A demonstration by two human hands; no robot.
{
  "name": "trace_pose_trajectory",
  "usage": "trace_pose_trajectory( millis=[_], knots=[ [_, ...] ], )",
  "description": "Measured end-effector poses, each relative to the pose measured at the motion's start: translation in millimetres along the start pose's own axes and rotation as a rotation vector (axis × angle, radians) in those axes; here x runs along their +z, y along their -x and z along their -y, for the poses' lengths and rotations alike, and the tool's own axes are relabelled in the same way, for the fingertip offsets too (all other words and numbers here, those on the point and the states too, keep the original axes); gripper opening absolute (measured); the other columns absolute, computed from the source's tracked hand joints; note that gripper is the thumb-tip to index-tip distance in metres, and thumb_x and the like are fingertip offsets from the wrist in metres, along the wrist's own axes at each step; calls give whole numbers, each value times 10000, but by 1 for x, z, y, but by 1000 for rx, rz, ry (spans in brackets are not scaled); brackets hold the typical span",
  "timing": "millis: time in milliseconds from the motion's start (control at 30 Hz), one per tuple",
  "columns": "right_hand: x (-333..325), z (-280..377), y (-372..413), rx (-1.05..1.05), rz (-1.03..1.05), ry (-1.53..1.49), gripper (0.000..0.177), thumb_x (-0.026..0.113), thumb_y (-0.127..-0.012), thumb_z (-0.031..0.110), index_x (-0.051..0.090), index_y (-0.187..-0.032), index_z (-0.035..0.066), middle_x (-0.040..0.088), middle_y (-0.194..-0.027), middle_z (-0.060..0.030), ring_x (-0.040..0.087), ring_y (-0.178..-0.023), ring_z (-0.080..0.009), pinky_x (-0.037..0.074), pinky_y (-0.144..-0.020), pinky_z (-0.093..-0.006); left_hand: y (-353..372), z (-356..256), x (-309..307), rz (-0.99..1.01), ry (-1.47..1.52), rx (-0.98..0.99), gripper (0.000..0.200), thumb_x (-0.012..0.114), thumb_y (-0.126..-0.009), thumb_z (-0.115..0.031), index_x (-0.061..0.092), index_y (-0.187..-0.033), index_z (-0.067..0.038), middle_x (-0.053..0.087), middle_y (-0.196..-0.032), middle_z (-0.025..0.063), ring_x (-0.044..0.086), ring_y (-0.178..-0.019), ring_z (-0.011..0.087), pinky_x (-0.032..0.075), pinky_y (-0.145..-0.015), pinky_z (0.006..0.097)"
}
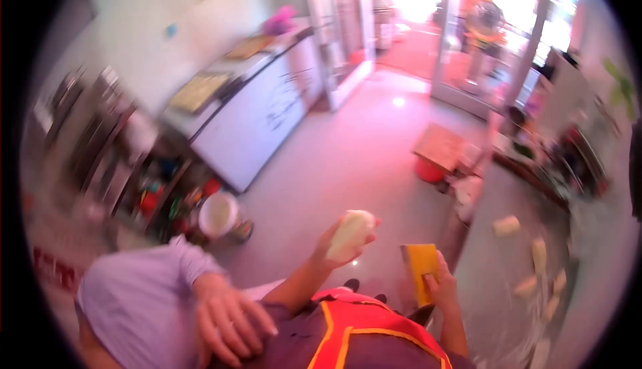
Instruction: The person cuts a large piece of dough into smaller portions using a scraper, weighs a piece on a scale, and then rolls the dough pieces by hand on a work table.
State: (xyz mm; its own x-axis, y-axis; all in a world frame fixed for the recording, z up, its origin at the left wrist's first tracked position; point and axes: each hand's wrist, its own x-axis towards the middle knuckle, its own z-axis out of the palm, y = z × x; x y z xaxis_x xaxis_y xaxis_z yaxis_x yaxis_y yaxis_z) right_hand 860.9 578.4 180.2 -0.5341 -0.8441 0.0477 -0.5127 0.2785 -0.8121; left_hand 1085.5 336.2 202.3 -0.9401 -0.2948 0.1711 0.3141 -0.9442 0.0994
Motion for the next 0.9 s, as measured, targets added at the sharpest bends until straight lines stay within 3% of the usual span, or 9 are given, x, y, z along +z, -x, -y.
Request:
trace_pose_trajectory(
  millis=[100,200,267,333,400,533,767,800,900],
  knots=[
    [21,16,-25,-243,56,-3,638,589,-821,118,353,-1413,157,615,-1105,-237,628,-989,-364,511,-816,-419,46,-25,63,229,-367,104,480,483,-932,-428,443,-1223,-48,422,-1236,137,521,-1030,318,504,-759,421],
    [46,23,-48,-117,234,-44,613,575,-840,125,355,-1411,151,588,-1182,-223,623,-1024,-345,507,-841,-405,103,-37,245,1021,-1491,238,401,602,-868,-435,556,-993,-57,513,-941,89,543,-808,267,454,-639,355],
    [67,32,-70,-137,276,-36,618,599,-841,183,367,-1409,110,642,-1076,-205,645,-971,-240,507,-814,-353,119,-37,286,1270,-1701,259,381,681,-825,-440,632,-839,-63,573,-744,57,557,-660,233,421,-559,310],
    [71,104,-78,-268,381,-85,616,584,-840,166,363,-1411,99,645,-1063,-197,644,-944,-231,504,-803,-345,133,-47,267,1149,-1674,275,389,650,-840,-445,603,-904,-65,557,-829,78,556,-723,251,426,-607,340],
    [85,128,-92,-298,381,-83,616,568,-834,148,360,-1411,86,648,-1035,-186,643,-899,-216,502,-773,-335,126,-57,199,713,-1503,265,413,590,-872,-444,544,-1024,-62,513,-977,99,545,-836,271,429,-695,389],
    [136,89,-153,-345,528,-97,617,563,-836,128,352,-1414,87,654,-987,-184,656,-839,-234,511,-715,-349,94,-80,53,-37,-256,422,507,470,-935,-441,424,-1263,-56,426,-1274,143,524,-1062,310,436,-871,486],
    [200,103,-198,-418,674,143,627,607,-840,194,358,-1407,93,628,-757,-206,640,-623,-295,512,-590,-381,112,-115,6,38,-179,623,594,435,-946,-468,366,-1394,-83,366,-1439,161,504,-1195,338,271,-1082,561],
    [195,118,-196,-446,676,77,599,573,-862,233,347,-1411,161,607,-773,-256,611,-694,-424,482,-595,-472,122,-118,-2,-6,-67,616,631,463,-929,-484,359,-1397,-75,351,-1444,174,489,-1208,361,291,-1075,559],
    [201,122,-200,-446,710,160,623,536,-882,257,271,-1446,231,629,-819,-242,605,-726,-437,481,-659,-501,135,-112,21,-45,236,570,621,463,-919,-520,418,-1358,-84,350,-1433,205,470,-1197,413,401,-987,539]
  ],
)
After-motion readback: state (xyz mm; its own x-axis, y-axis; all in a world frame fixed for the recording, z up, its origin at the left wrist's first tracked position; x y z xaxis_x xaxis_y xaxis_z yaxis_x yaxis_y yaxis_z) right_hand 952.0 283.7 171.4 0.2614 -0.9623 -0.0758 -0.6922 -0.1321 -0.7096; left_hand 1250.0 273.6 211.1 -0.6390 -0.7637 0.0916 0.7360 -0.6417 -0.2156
